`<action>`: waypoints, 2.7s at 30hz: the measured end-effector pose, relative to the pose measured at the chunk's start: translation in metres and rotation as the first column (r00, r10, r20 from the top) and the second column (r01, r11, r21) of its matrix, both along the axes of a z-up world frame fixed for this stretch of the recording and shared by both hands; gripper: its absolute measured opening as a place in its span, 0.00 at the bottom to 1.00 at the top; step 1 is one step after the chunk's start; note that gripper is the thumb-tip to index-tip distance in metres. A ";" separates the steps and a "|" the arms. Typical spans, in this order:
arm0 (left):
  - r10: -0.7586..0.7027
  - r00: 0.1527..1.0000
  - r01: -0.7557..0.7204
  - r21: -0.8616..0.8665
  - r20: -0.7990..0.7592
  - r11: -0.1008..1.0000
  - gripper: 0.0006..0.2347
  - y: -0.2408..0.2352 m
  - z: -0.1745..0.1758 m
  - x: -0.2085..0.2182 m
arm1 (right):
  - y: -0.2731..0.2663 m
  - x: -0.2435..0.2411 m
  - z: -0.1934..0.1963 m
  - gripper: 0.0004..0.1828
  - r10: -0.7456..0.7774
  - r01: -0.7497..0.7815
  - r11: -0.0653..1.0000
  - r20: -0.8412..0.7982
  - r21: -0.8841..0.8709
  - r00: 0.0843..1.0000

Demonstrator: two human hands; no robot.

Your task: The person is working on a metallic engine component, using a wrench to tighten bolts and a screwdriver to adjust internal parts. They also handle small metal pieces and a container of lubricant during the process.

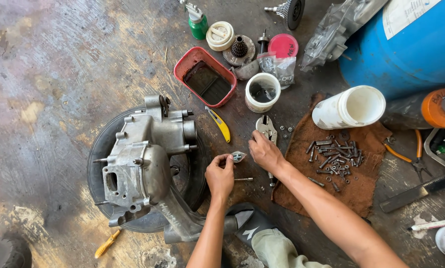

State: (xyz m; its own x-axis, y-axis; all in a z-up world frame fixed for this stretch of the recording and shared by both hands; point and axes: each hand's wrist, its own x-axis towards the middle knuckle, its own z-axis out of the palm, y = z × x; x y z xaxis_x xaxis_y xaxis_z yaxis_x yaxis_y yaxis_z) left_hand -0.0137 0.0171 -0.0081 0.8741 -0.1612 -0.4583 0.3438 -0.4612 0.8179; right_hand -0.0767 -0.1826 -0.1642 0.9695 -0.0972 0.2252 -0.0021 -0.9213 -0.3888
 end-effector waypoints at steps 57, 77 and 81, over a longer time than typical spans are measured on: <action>-0.542 0.384 0.372 0.412 0.747 0.832 0.04 -0.011 -0.030 0.022 | 0.025 -0.004 0.134 0.03 -0.032 0.006 0.886 0.048 0.463 0.998; -0.545 0.343 0.420 0.394 0.765 0.818 0.04 -0.015 -0.028 0.027 | 0.019 -0.003 0.143 0.04 -0.031 0.023 0.875 0.008 0.484 0.999; -0.513 0.342 0.442 0.347 0.787 0.827 0.04 -0.016 -0.027 0.028 | 0.019 -0.002 0.146 0.03 -0.020 0.015 0.881 0.005 0.474 1.000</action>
